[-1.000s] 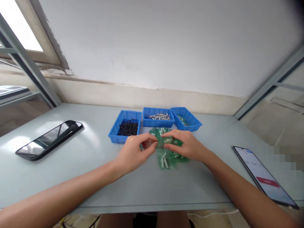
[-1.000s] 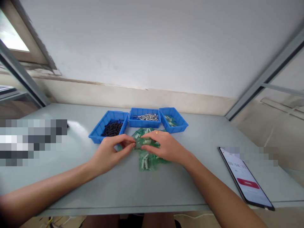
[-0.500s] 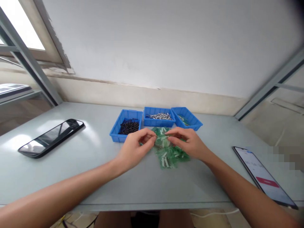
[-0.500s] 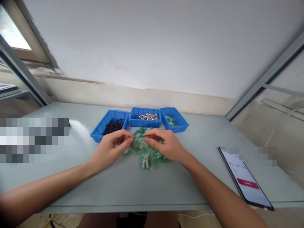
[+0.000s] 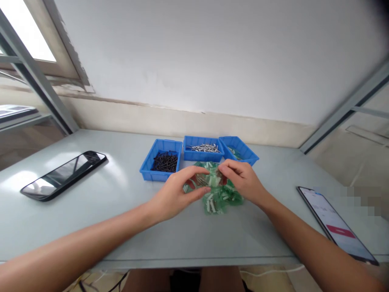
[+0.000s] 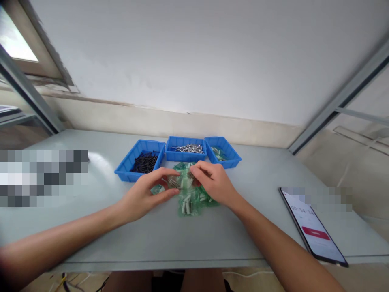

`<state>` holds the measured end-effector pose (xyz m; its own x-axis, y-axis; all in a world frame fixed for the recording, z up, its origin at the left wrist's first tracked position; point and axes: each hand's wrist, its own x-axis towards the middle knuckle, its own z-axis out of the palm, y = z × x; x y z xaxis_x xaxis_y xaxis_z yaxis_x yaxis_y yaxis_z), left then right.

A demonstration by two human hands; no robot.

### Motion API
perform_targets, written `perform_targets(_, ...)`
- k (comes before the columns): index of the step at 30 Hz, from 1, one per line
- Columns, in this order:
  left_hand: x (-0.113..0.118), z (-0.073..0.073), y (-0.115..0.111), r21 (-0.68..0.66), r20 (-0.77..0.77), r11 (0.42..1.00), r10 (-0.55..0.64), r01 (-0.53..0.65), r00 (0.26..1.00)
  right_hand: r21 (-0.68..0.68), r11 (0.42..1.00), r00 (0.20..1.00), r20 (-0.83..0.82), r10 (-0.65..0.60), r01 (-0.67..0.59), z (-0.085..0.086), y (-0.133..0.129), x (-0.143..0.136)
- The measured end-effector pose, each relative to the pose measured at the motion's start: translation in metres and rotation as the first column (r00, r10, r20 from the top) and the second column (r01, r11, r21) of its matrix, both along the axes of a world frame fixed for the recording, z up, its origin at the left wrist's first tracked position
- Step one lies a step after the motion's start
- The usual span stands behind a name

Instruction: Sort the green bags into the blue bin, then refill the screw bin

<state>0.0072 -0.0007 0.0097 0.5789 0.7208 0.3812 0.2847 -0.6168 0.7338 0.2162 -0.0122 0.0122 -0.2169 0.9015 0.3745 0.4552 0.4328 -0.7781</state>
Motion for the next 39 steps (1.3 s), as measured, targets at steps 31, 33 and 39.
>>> perform_targets(31,0.001,0.002,0.001,-0.095,0.133,0.994,0.058,-0.046,0.989,-0.219,0.966,0.963,-0.259,0.077,-0.136,0.000,0.002,-0.004)
perform_targets(33,0.001,0.001,0.001,-0.106,0.169,0.993,0.073,-0.056,0.983,-0.210,0.972,0.972,-0.227,0.058,-0.107,-0.002,0.002,-0.005)
perform_targets(39,0.001,-0.002,0.002,-0.126,0.247,0.988,0.123,-0.094,0.961,-0.131,0.990,0.995,-0.093,0.033,-0.045,-0.008,0.002,-0.006)
